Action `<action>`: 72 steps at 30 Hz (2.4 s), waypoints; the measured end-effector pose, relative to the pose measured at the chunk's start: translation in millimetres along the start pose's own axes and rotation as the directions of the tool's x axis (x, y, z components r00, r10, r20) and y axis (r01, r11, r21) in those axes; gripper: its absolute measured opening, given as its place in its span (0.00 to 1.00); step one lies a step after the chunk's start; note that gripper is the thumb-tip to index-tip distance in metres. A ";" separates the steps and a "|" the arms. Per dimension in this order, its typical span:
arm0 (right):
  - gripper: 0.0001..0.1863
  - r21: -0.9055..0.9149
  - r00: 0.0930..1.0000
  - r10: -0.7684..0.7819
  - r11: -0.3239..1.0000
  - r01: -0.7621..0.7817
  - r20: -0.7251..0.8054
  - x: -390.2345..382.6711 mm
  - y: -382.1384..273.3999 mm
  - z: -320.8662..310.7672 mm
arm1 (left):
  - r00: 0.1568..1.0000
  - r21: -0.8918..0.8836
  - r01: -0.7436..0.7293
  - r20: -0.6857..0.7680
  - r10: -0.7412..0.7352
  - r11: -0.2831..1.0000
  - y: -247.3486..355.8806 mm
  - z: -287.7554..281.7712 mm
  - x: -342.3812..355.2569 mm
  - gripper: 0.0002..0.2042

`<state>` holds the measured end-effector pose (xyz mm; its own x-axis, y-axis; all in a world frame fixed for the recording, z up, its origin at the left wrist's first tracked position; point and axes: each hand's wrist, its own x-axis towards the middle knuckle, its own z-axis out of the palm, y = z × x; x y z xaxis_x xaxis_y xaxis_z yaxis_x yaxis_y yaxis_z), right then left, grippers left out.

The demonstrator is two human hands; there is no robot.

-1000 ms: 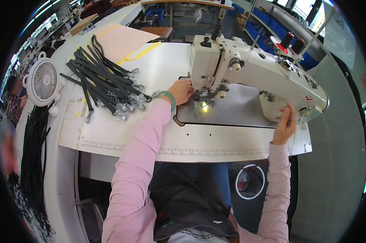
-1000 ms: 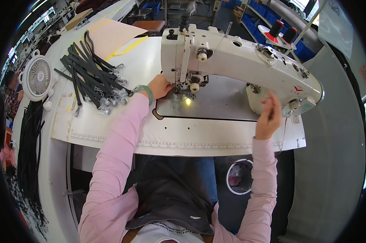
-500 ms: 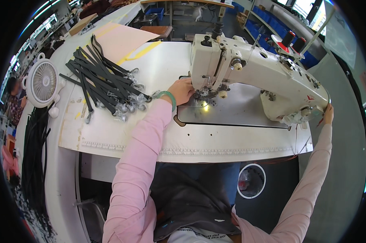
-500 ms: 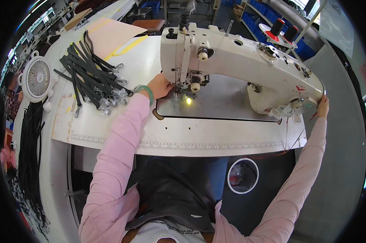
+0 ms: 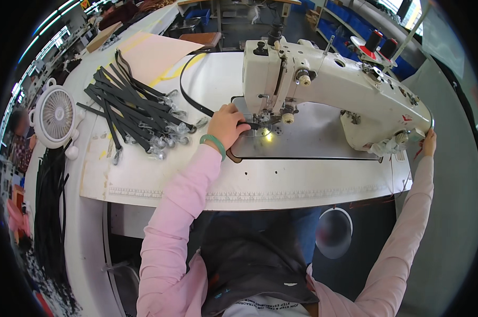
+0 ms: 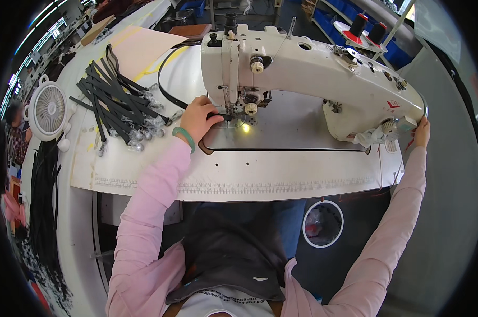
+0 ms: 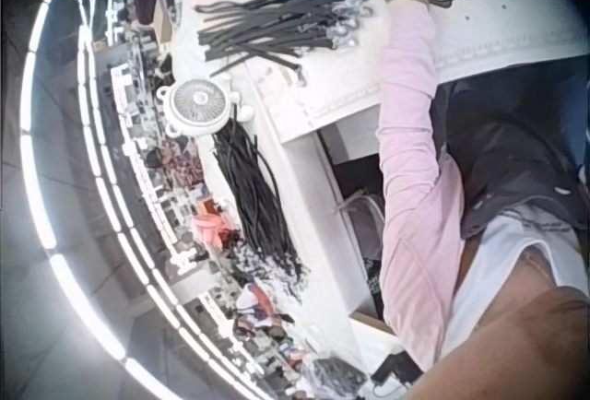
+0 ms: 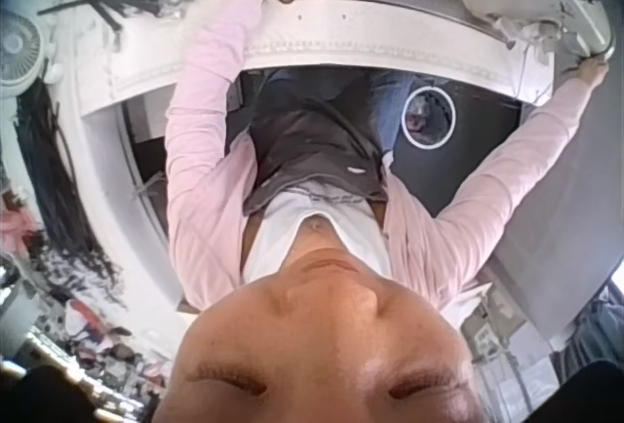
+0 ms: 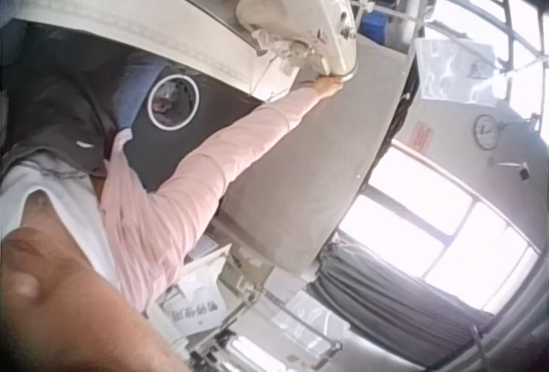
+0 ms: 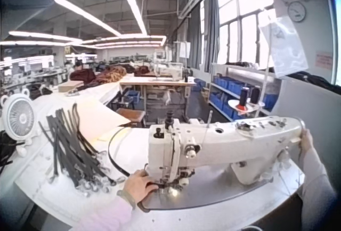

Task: The person threads a sewing machine and sews multiple black fabric straps one by one. They guide each strap through the machine, stitch along its length, and then place the finished piece aside before picking up the next strap from a pile on the table.

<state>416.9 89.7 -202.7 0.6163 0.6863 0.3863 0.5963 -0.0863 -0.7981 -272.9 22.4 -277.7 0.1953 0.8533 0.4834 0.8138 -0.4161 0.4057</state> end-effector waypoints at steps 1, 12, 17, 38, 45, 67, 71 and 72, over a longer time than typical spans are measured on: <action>0.24 0.009 1.000 0.001 1.000 -0.001 0.003 1.7 -1.1 -5.0 | 1.000 -0.044 0.006 -0.025 -0.007 0.999 0.2 0.1 1.6 0.08; 0.25 0.050 0.999 -0.011 0.999 0.014 -0.046 -1.4 -0.8 -10.0 | 0.985 0.005 0.155 -0.078 -0.154 0.988 20.5 10.5 -5.9 0.07; 0.25 0.040 1.000 0.011 0.999 -0.011 0.003 0.2 -2.1 -14.1 | 0.986 -0.161 0.166 0.054 -0.160 0.973 14.7 0.3 -0.7 0.05; 0.22 0.075 0.981 -0.099 0.991 0.113 -0.165 -13.8 13.1 0.6 | 0.983 -0.418 0.173 0.132 -0.129 0.892 2.0 7.9 7.1 0.06; 0.25 0.494 0.982 0.027 0.867 0.069 -0.185 -30.1 38.5 27.3 | 0.988 -0.330 0.135 0.122 -0.099 0.934 -0.8 11.2 5.0 0.08; 0.28 0.150 0.973 -0.045 0.985 0.080 -0.229 -0.3 4.6 5.6 | 0.989 -0.157 0.135 0.081 -0.124 0.978 2.6 7.3 3.6 0.08; 0.29 0.047 0.995 0.090 0.995 -0.088 -0.050 22.3 -12.2 -17.4 | 0.989 -0.162 0.140 0.067 -0.130 0.977 4.0 9.3 6.5 0.08; 0.29 0.062 0.996 0.067 0.996 -0.064 -0.062 17.5 -3.7 -18.6 | 0.990 -0.165 0.133 0.070 -0.123 0.977 4.6 10.7 7.2 0.08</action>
<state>435.0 88.6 -184.4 0.6856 0.6331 0.3593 0.5230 -0.0851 -0.8481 -261.9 30.0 -280.7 0.1314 0.9179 0.3745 0.7313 -0.3448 0.5885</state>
